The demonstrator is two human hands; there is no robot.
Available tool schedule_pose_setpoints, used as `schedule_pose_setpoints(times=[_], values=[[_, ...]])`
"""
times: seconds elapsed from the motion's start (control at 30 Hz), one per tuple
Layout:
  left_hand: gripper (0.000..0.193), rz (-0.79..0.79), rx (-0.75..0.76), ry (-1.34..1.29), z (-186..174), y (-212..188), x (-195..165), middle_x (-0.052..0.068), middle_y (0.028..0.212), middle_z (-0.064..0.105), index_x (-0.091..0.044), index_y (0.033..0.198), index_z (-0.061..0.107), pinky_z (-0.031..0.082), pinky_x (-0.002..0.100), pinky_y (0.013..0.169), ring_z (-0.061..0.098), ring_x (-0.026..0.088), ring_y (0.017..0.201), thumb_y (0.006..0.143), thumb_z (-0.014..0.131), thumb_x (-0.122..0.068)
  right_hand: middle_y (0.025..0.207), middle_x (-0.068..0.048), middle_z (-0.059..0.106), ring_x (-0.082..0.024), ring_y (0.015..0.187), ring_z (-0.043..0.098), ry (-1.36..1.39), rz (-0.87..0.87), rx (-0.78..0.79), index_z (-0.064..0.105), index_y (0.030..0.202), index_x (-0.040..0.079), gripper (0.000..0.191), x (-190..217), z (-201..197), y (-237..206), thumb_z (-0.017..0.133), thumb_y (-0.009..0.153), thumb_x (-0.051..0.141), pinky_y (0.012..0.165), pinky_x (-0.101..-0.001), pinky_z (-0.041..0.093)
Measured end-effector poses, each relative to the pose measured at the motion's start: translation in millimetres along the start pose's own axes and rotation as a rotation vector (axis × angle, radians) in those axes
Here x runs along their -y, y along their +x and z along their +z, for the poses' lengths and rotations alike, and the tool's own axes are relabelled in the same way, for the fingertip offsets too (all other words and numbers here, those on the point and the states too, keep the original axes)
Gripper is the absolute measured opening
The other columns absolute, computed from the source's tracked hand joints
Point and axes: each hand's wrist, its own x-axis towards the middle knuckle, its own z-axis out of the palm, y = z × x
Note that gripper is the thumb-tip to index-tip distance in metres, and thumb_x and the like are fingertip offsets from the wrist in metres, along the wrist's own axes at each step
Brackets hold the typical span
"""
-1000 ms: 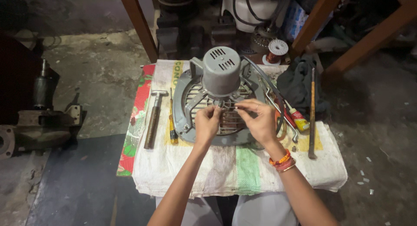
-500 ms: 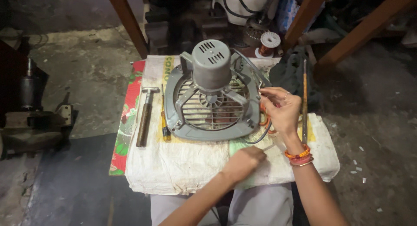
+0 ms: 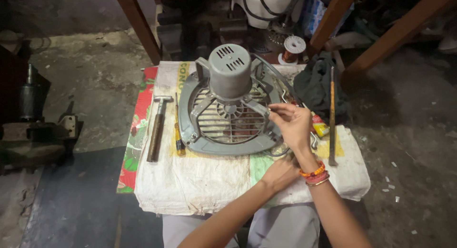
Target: The person uses a spanner to tighten bolts on the motor housing of an exhaust fan mounted on its metal frame, working bolt by bolt around the housing. They steady the fan cage with one hand while turning the wrench with the other, occasionally repositioning the fan on the cloth-covered bench.
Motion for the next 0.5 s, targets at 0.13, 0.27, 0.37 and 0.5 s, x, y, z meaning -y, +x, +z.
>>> schedule_pose_setpoints(times=[0.13,0.27,0.37,0.5], values=[[0.026,-0.234,-0.085,-0.331,-73,-42,2,0.021,0.097,0.073,0.004,0.107,0.074,0.059,0.041,0.077,0.071,0.034,0.087,0.088,0.067,-0.011,0.090,-0.004,0.077,-0.006,0.075,0.067,-0.093,-0.068,-0.031,0.077,0.107,-0.001,0.020,1,10,-6,0.075,0.086,-0.003,0.066,-0.0195,0.053],[0.031,-0.953,-0.415,-0.733,-129,-59,44,0.016,0.093,0.082,0.000,0.116,0.077,0.059,0.030,0.071,0.075,0.017,0.076,0.094,0.069,-0.021,0.097,-0.004,0.076,-0.007,0.075,0.065,-0.210,-0.304,-0.065,0.078,0.101,0.001,0.017,3,31,-14,0.079,0.084,-0.002,0.067,-0.0214,0.052],[0.035,-0.940,-0.507,-0.971,-141,-49,85,0.013,0.099,0.080,0.001,0.124,0.073,0.056,0.026,0.077,0.073,0.012,0.085,0.095,0.069,-0.019,0.101,-0.004,0.076,-0.007,0.080,0.067,-0.188,-0.351,-0.077,0.077,0.101,0.002,0.015,6,46,-19,0.078,0.086,-0.001,0.072,-0.0213,0.054],[0.034,-0.937,-0.536,-1.079,-131,-39,112,0.009,0.099,0.079,0.003,0.122,0.073,0.056,0.025,0.077,0.073,0.012,0.087,0.093,0.070,-0.015,0.094,-0.003,0.077,-0.007,0.074,0.065,-0.260,-0.252,-0.134,0.079,0.102,0.003,0.015,6,39,-27,0.078,0.086,0.001,0.068,-0.0213,0.052]])
